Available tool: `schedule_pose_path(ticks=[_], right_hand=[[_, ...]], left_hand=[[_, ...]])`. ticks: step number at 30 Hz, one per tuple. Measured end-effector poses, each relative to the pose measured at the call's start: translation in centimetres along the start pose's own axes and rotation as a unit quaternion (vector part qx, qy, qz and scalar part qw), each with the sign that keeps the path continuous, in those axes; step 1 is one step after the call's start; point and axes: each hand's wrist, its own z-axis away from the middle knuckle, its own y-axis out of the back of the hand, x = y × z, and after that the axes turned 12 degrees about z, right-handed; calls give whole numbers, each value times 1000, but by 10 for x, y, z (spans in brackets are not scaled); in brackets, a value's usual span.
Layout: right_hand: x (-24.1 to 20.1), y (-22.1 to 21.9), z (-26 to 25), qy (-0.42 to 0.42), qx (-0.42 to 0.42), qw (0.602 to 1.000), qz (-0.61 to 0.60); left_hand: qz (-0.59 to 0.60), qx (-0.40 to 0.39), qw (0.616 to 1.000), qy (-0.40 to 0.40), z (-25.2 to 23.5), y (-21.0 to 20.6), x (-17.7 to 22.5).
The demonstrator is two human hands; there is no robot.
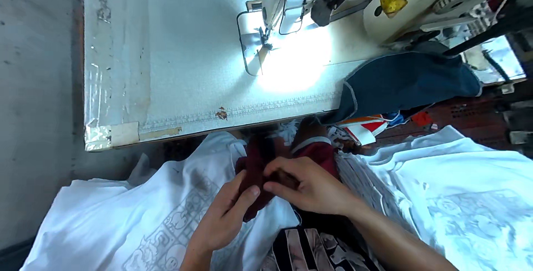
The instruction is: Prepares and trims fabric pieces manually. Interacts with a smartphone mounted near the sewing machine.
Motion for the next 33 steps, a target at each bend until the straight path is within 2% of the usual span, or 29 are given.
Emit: schedule_pose_path(ticks=[4,9,13,15,18,20,22,24,27,29,31,33], right_hand=[[-4,2,-1,42,-44,998,16],[-9,12,-3,38,-82,987,-136],[-6,12,-4,39,-49,974,-217],[0,11,-5,40,-34,961,-273],[4,7,-2,13,-45,917,-397],[2,10,-1,-37,-57,940,-335],[-1,12,-2,-136,-65,972,-181],[0,9,-6,-217,-101,966,-96],[3,-4,-9,-284,-124,941,-133],[7,-11,-6,-290,-86,933,-197],[7,-14,-2,-273,4,932,-238],[10,-16,2,-220,87,931,-278]], left_hand=[[-39,12,999,-3,2,2,1],[-78,9,997,0,2,1,2],[-83,17,996,1,3,2,2],[-106,23,994,-1,2,0,4],[-177,44,983,-9,1,-4,5],[-256,59,965,-27,1,-6,4],[-363,78,926,-65,2,-11,2],[-468,91,872,-112,1,-21,-3],[-551,73,817,-156,0,-35,-8],[-561,81,808,-159,2,-39,-9],[-533,111,825,-154,4,-39,-9],[-487,135,852,-136,5,-37,-7]])
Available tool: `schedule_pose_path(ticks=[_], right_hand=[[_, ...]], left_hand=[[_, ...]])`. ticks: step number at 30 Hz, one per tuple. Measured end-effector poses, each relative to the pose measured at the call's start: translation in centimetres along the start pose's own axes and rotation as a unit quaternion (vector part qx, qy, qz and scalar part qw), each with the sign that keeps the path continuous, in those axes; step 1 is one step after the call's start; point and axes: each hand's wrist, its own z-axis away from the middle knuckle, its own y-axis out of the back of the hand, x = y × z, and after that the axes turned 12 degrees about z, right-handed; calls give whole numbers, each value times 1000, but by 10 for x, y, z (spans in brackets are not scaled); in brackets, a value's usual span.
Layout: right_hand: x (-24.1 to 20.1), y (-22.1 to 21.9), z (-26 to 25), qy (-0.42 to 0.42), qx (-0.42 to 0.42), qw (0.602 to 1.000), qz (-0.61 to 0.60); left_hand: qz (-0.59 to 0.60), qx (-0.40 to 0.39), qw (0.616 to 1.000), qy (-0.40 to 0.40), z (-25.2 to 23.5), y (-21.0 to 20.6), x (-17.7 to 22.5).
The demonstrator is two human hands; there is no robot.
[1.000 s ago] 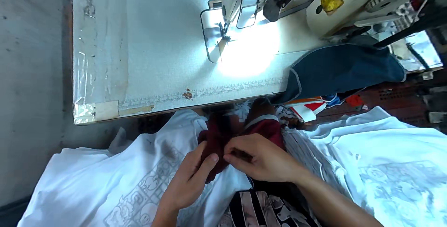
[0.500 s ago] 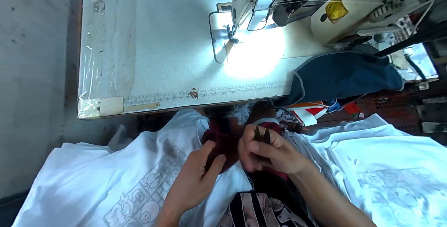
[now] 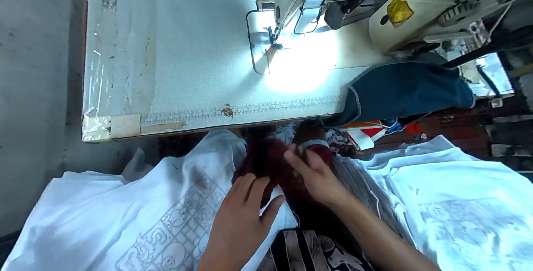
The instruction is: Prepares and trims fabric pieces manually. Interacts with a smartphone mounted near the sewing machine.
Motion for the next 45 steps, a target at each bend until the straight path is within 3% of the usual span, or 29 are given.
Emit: schedule_pose_path(ticks=[3,6,13,18,23,25,29,31,37,39,43,45], right_hand=[[7,2,1,83,7,992,-97],[7,1,0,103,-10,982,-158],[11,-1,-5,103,-49,959,-260],[10,6,-7,46,-26,942,-331],[9,11,-11,23,-20,931,-364],[8,11,-12,27,-29,930,-367],[4,10,-13,22,-49,936,-347],[2,7,-12,17,-51,940,-337],[2,-1,-14,-2,-36,937,-346],[2,-3,-15,-8,-36,936,-349],[-4,-3,-15,-24,-15,938,-344],[-5,-2,-15,-32,-7,940,-339]], left_hand=[[76,-9,996,40,-4,3,-1],[90,0,994,65,-5,3,-3],[205,-15,969,136,-4,2,-8],[114,-30,982,151,-4,7,-13],[186,-73,973,112,-5,15,-17],[302,-40,950,63,-9,16,-17],[518,10,855,-23,-17,9,-12],[587,25,809,-24,-17,1,-11],[626,50,778,28,-15,-4,-14],[612,80,786,31,-15,-5,-15],[434,111,890,87,-15,-5,-13],[376,75,914,135,-14,-6,-12]])
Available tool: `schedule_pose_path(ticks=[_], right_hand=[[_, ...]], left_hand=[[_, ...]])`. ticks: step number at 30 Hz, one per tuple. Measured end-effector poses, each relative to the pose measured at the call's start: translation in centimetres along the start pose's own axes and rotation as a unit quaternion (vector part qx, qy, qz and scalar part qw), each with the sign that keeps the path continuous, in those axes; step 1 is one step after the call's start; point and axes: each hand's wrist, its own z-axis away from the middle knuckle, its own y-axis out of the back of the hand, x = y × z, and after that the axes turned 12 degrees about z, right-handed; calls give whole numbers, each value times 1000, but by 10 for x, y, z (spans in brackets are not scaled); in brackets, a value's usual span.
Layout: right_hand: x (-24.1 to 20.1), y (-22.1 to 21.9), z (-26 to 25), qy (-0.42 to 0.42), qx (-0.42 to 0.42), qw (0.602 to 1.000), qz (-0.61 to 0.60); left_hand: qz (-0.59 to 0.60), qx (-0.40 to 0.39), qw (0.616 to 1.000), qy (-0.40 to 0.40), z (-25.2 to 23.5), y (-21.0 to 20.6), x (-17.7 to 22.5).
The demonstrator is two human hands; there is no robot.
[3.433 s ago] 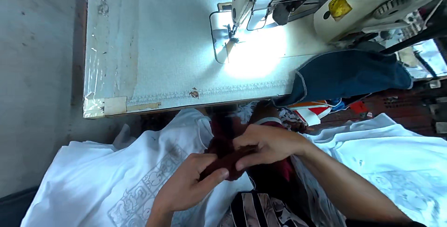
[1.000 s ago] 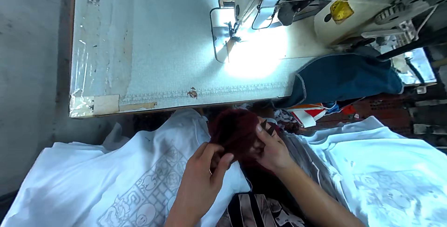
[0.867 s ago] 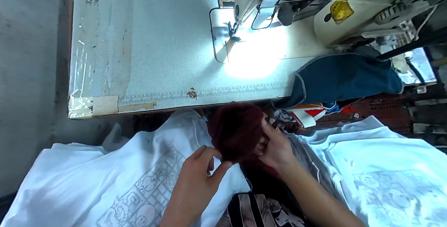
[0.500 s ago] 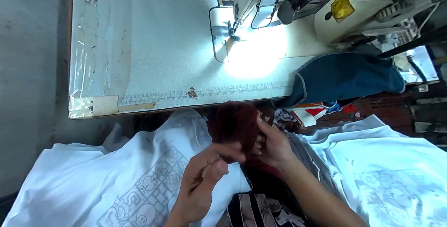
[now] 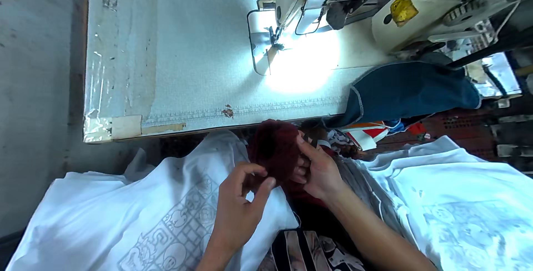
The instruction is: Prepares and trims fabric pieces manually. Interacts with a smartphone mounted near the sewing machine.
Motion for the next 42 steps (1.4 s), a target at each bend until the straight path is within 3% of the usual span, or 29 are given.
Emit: schedule_pose_path(ticks=[4,7,10,13,19,35,39,42], right_hand=[[0,-2,0,-7,3,1000,-4],[2,-1,0,-9,-1,1000,-6],[0,1,-1,-13,11,1000,5],[-3,3,0,-13,20,1000,18],[1,0,0,-3,-1,1000,15],[2,-8,-3,51,5,998,41],[0,-12,-2,43,10,996,76],[0,-14,0,58,7,987,147]], left_hand=[[-72,-49,995,53,1,-2,-7],[-71,-52,995,43,1,-5,-10],[-13,-75,996,42,-1,2,-7],[132,-121,984,23,-4,12,-5],[271,-100,957,-23,-5,7,-12],[379,-128,917,8,-5,15,-10],[348,-99,932,14,-8,18,-8],[161,-33,986,4,-7,14,-7]])
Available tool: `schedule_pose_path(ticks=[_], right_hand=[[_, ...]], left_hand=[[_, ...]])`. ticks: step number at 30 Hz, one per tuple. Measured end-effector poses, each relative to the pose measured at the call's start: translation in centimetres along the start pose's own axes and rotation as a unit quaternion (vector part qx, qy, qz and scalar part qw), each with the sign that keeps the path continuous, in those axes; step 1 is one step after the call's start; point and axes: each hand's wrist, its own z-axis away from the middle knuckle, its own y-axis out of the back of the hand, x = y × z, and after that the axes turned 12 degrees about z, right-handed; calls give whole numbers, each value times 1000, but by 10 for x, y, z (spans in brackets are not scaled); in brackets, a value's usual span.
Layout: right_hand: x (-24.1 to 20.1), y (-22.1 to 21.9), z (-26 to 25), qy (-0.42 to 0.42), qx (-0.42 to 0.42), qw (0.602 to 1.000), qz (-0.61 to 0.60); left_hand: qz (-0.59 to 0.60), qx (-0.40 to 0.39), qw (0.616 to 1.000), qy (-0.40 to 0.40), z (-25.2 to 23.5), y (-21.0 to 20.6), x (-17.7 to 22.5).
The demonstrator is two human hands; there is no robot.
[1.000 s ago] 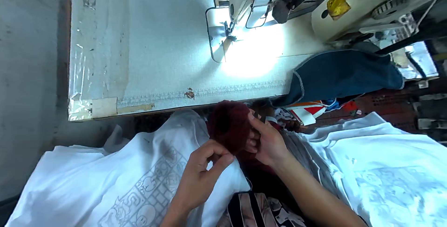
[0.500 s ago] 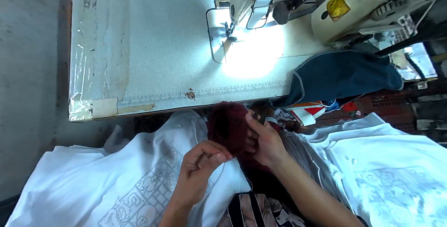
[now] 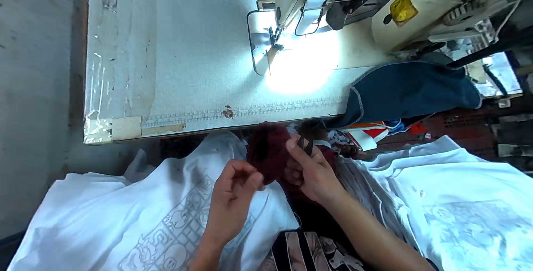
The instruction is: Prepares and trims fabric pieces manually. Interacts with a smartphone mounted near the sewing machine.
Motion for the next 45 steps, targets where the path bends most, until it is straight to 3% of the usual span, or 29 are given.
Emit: schedule_pose_path(ticks=[3,6,10,11,13,15,17,19,22,27,33,37,41,45], right_hand=[[-1,-2,3,48,-11,994,96],[-5,-6,7,86,-13,981,173],[-10,-10,10,137,-47,960,241],[-11,-8,10,153,-61,950,266],[-15,3,8,182,-87,908,366],[-21,19,7,205,-110,822,520],[-25,31,11,230,-128,765,588],[-30,39,16,258,-147,741,603],[-41,42,21,260,-164,757,576],[-38,35,16,292,-99,803,510],[-36,46,4,308,8,776,551],[-32,47,6,309,4,788,532],[-28,32,17,304,-75,810,496],[-35,45,7,306,8,808,503]], left_hand=[[-201,9,979,-44,1,-4,-6],[-365,18,925,-108,-1,-13,-12],[-467,34,872,-146,-3,-19,-18],[-454,26,880,-137,-3,-19,-18],[-350,-10,933,-87,-2,-15,-12],[-183,-65,981,-9,0,-8,-3],[-14,-102,992,70,3,0,2],[86,-103,984,116,6,5,1],[98,-115,980,133,6,6,-3],[65,-141,982,106,4,-3,-5],[40,-144,982,117,7,-2,-3],[23,-154,981,117,6,-1,-2],[30,-153,981,115,6,-2,0],[28,-154,982,109,9,0,-1]])
